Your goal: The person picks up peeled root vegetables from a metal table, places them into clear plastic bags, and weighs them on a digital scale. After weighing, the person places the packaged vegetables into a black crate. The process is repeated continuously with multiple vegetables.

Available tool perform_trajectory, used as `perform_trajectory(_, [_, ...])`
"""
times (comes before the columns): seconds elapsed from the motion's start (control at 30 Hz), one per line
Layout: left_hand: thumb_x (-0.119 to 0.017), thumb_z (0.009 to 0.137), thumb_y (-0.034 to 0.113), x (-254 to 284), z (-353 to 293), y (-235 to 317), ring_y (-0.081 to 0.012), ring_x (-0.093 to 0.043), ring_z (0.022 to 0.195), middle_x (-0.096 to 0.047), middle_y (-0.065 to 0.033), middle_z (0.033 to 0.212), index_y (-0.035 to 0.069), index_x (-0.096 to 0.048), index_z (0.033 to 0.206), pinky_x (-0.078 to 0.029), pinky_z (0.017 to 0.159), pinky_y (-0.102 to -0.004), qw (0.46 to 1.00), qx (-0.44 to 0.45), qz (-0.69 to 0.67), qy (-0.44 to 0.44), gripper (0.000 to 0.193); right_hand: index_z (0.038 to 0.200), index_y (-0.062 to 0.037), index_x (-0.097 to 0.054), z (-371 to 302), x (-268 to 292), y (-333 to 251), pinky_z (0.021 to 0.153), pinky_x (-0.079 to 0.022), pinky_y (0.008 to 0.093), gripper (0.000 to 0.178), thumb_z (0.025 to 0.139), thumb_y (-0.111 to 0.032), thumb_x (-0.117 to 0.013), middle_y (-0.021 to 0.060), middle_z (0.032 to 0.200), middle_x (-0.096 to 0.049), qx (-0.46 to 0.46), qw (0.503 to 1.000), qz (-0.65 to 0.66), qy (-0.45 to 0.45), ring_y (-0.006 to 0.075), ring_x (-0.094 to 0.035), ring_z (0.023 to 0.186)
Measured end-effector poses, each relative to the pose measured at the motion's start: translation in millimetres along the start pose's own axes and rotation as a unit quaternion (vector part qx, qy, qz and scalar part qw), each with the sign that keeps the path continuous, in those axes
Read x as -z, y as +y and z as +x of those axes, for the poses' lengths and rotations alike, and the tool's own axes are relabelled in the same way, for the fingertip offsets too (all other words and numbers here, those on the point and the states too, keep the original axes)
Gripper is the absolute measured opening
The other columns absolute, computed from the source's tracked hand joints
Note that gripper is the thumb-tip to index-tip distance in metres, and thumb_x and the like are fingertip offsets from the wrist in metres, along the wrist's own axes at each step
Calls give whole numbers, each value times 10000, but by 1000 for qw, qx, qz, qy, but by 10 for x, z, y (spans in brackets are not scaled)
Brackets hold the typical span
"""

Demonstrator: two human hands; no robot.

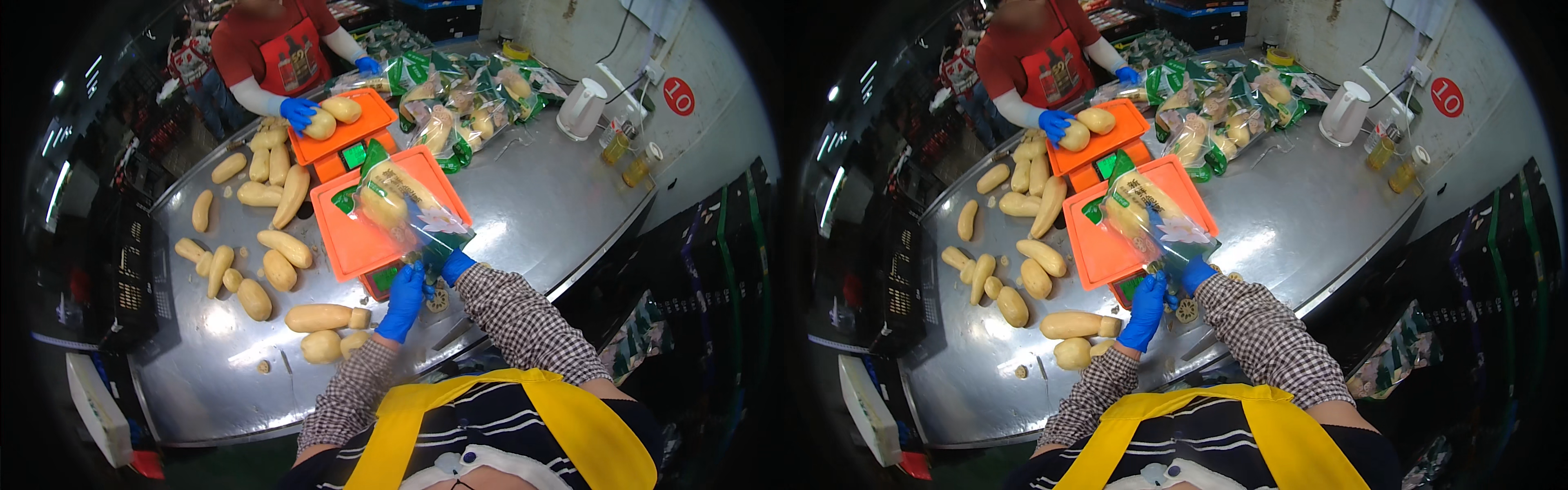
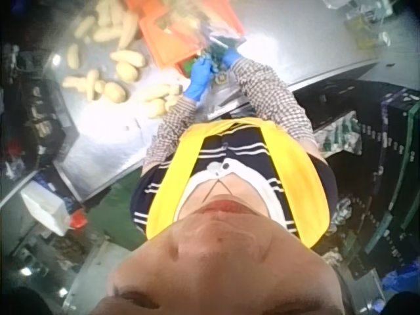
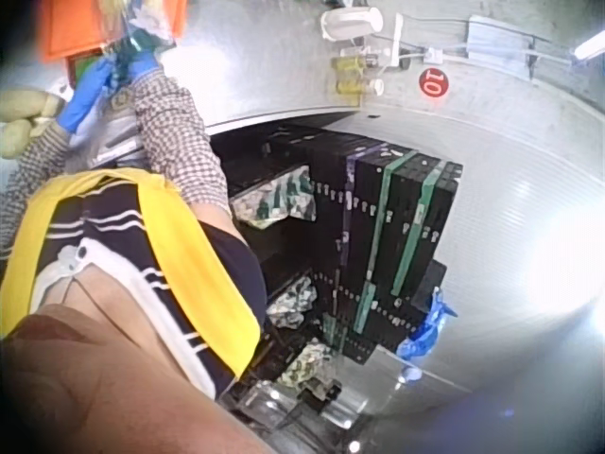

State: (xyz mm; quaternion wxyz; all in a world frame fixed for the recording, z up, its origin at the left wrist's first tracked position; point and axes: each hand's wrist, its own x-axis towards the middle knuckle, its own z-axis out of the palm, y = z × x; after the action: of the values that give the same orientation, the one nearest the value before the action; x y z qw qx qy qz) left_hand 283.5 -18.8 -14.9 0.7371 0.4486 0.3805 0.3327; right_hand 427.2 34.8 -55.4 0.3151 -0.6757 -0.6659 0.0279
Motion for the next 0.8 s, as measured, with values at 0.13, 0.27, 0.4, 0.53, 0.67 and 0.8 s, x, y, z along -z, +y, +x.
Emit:
perform_trajectory(0.13, [-491, 892, 287, 89, -42, 29, -122, -537, 469, -525, -42, 614, 34, -540, 818, -442, 427, -235, 1000, -2, 12, -3, 269, 1102, -129, -551, -148, 504, -355, 870, -398, 352, 320, 828, -260, -450, 48, 1102, -563, 53, 992, -118, -5, 186, -508, 1031])
perform_trajectory(0.27, [-496, 887, 300, 97, -91, 145, -146, -558, 478, -561, -72, 598, 13, -549, 799, -459, 441, -246, 999, 24, 30, -13, 305, 1050, -74, -554, -435, 673, -496, 761, -442, 328, 265, 794, -131, -513, 94, 1012, -591, -51, 961, 234, 139, 226, -562, 883])
perform_trajectory(0.4, [-438, 899, 382, 304, 26, 693, -151, -551, 473, -573, -91, 566, -12, -553, 688, -453, 460, -249, 984, 30, 174, -10, 460, 1166, -21, -434, -470, 753, -572, 825, -443, 294, 377, 809, -59, -546, 106, 1110, -529, -133, 806, 564, 122, 168, -521, 1000])
perform_trajectory(0.53, [-500, 887, 302, 745, 577, 1111, -89, -509, 625, -560, -57, 659, -8, -546, 717, -399, 561, -233, 922, -227, 263, 169, 357, 1019, -77, -548, -254, 796, -510, 852, -423, 365, 251, 849, -240, -458, 59, 978, -599, -31, 957, 268, 106, 177, -568, 876])
perform_trajectory(0.67, [-579, 835, 317, 647, 1272, 1500, -123, -537, 751, -592, -75, 824, -28, -564, 895, -430, 670, -261, 898, -287, 289, 168, 351, 1047, -206, -580, -119, 789, -312, 908, -369, 396, 350, 809, -418, -434, 14, 1040, -585, -17, 1000, -9, -2, 183, -527, 988])
perform_trajectory(0.8, [-639, 782, 338, 655, 1764, 1522, -152, -559, 800, -596, -86, 870, -29, -567, 958, -443, 705, -259, 957, -123, 258, 46, 414, 1117, -147, -543, -48, 382, -71, 835, -422, 346, 349, 808, -298, -483, 37, 1094, -552, 24, 999, -28, 35, 197, -513, 1011])
